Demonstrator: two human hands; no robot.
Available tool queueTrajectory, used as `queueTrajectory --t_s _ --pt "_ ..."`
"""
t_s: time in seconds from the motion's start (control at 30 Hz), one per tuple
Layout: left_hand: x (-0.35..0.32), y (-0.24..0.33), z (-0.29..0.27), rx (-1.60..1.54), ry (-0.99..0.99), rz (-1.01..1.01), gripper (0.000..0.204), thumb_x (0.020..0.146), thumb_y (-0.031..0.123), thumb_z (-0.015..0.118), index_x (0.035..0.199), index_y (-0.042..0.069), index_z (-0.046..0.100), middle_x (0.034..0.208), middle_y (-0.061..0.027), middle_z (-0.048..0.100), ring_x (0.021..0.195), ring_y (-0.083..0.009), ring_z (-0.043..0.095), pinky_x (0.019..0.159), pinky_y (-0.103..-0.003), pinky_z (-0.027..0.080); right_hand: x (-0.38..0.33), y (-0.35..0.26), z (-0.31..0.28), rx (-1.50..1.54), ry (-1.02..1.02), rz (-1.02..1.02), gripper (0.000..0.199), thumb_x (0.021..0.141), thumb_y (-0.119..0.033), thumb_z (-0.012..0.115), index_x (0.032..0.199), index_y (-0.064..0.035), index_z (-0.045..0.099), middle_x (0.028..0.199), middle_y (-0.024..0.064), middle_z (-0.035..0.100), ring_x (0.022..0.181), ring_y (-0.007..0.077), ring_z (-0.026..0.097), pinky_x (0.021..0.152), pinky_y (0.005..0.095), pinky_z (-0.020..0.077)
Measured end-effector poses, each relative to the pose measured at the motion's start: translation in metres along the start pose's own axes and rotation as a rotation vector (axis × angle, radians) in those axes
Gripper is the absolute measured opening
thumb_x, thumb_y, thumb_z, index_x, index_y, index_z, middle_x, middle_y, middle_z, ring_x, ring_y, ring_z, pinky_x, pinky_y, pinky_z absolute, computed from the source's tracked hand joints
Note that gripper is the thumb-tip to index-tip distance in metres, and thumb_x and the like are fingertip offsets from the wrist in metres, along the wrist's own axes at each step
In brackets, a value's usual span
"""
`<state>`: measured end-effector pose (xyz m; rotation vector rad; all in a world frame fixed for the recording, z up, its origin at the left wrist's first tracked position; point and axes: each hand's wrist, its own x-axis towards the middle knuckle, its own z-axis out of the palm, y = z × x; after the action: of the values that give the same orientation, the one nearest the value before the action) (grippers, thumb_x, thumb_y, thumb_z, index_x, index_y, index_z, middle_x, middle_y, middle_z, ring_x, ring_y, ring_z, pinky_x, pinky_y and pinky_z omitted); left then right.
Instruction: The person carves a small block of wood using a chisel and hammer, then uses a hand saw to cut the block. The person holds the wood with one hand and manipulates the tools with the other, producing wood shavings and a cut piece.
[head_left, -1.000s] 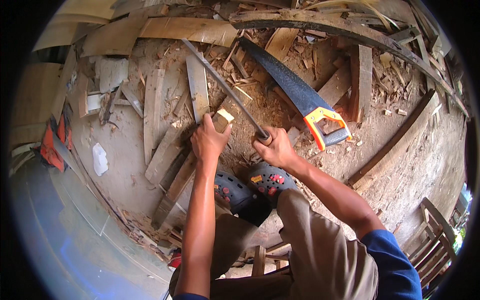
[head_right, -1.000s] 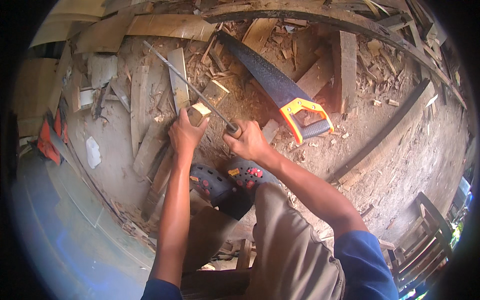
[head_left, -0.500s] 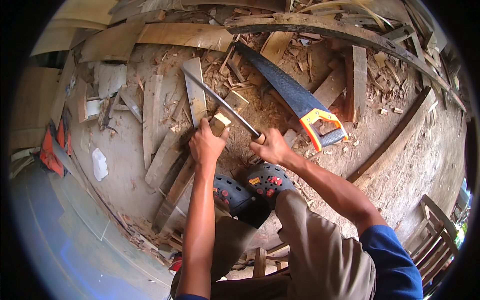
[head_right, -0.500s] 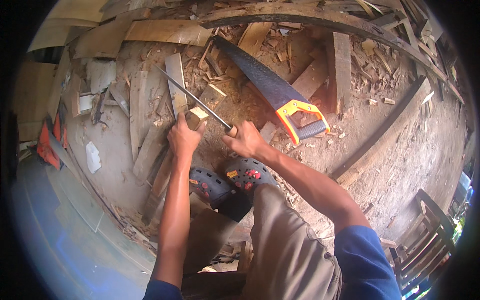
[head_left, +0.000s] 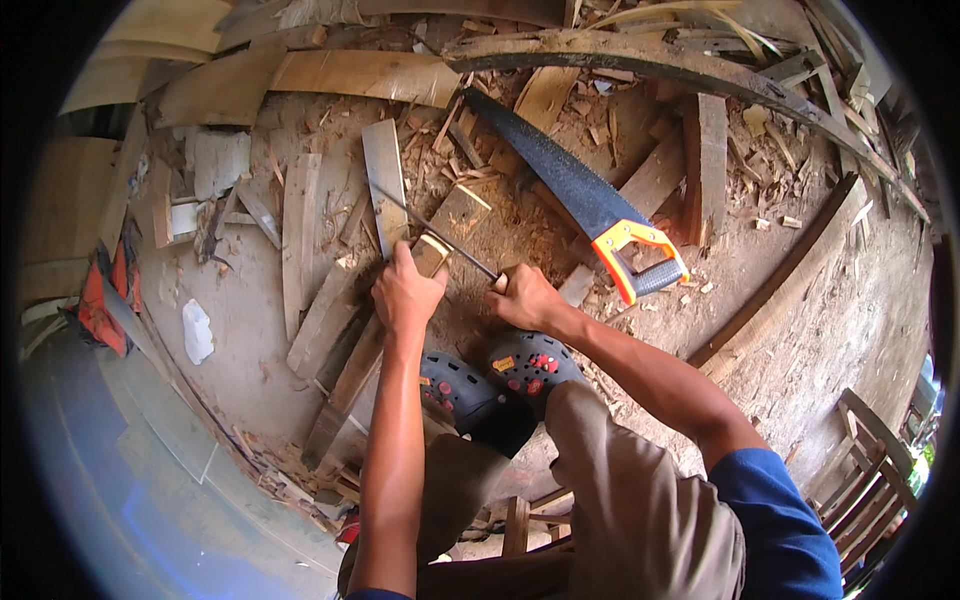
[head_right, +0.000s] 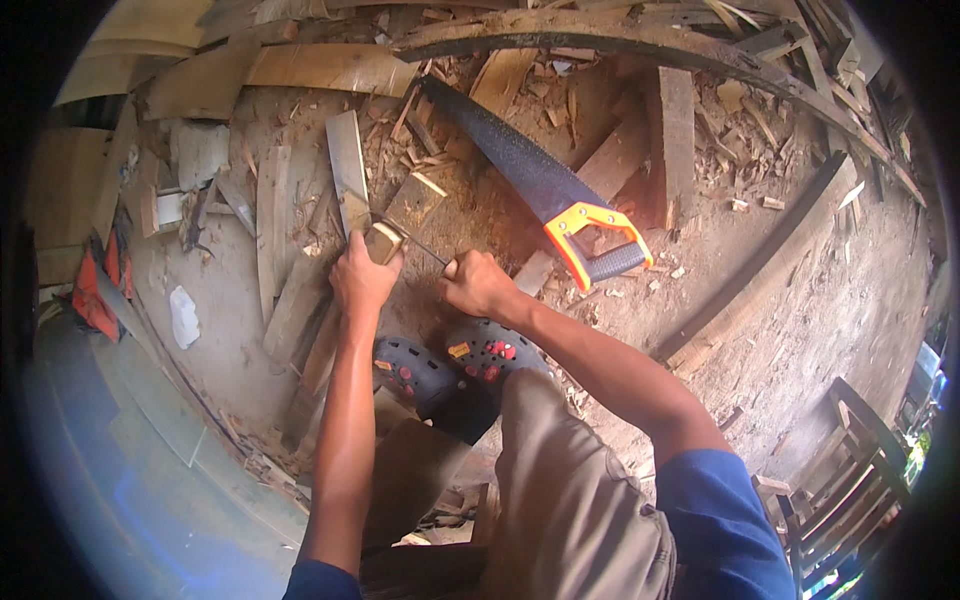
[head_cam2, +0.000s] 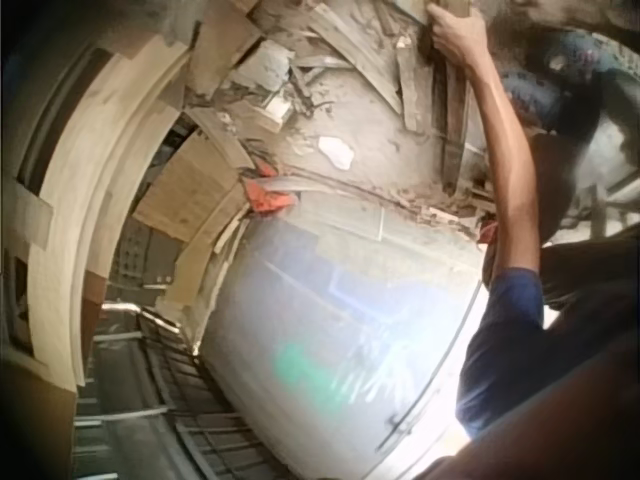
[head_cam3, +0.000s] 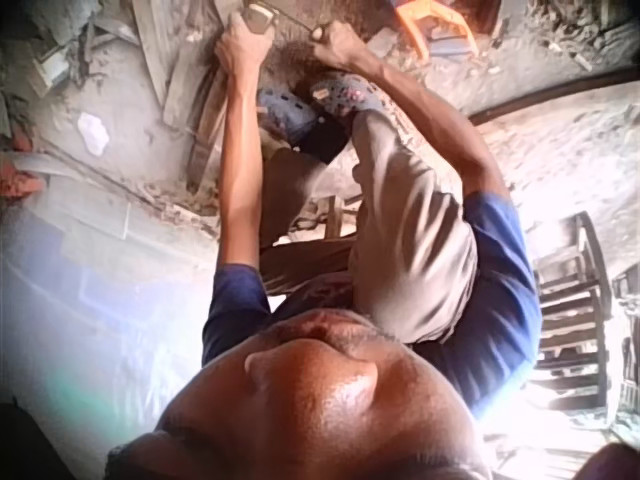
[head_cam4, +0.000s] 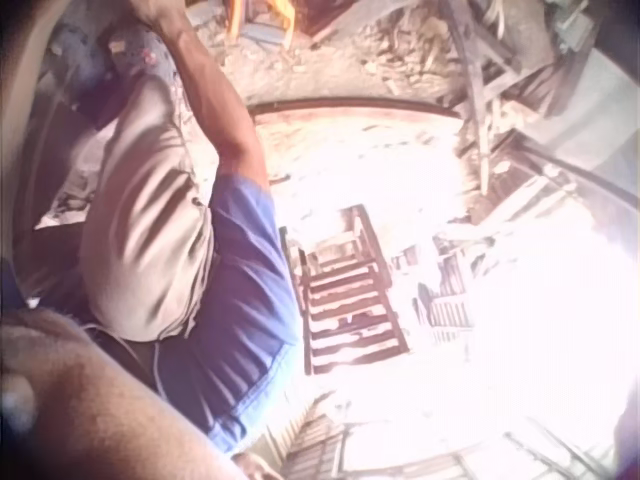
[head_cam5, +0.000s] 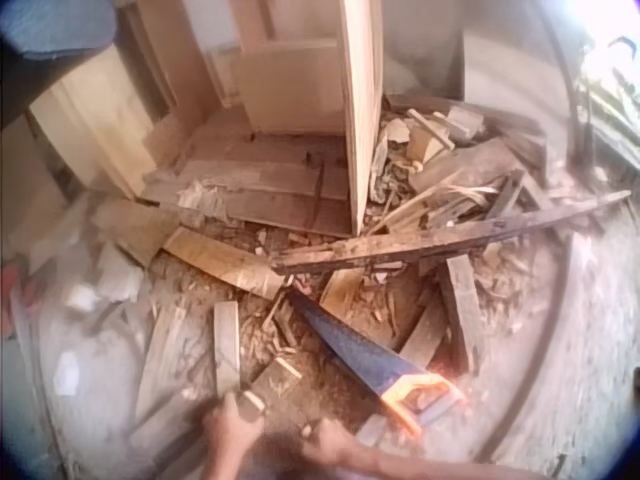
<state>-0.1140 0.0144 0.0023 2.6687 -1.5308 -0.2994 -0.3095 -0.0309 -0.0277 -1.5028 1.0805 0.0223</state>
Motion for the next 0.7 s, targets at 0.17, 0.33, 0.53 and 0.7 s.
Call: queueTrajectory --t_s 0.17,0.33,0.53,0.7 --pt "-0.003 0.004 -0.010 -0.012 -0.045 -0.044 0.058 0.076 0.047 0.082 0.108 0.003 0.061 0.089 -0.0257 0.072 0.084 -0.0478 0.069 0.075 -0.057 0.054 -0.013 -0.021 -0.010 0.128 0.084 -0.096 0.028 0.083 -0.024 0.067 0.086 0.0042 0.064 0.065 0.0208 0.060 0.062 0.0265 0.062 0.064 0.0452 0.0513" --pt "-0.003 -0.005 -0.003 0.018 0.019 0.011 0.060 0.075 0.045 0.083 0.111 0.002 0.061 0.087 -0.0265 0.072 0.083 -0.0480 0.069 0.074 -0.057 0.054 -0.008 -0.018 -0.013 0.012 -0.061 0.031 0.029 0.082 -0.024 0.066 0.080 0.0054 0.062 0.072 0.0248 0.066 0.072 0.0404 0.069 0.072 0.0466 0.0543" --pt "-0.002 -0.003 -0.003 -0.018 -0.042 -0.005 0.059 0.076 0.047 0.083 0.107 0.003 0.059 0.087 -0.0267 0.072 0.082 -0.0480 0.069 0.073 -0.057 0.054 -0.019 -0.017 -0.007 0.206 0.042 -0.009 0.034 0.081 -0.027 0.068 0.077 0.0062 0.062 0.067 0.0254 0.061 0.065 0.0357 0.065 0.068 0.0485 0.0525" --pt "0.001 -0.003 -0.007 0.009 -0.066 -0.032 0.061 0.076 0.049 0.082 0.108 0.004 0.058 0.087 -0.0274 0.072 0.085 -0.0479 0.069 0.076 -0.058 0.054 -0.011 -0.023 -0.016 0.040 -0.002 -0.008 0.029 0.081 -0.022 0.068 0.075 0.0052 0.060 0.065 0.0227 0.059 0.063 0.0305 0.062 0.066 0.0476 0.0518"
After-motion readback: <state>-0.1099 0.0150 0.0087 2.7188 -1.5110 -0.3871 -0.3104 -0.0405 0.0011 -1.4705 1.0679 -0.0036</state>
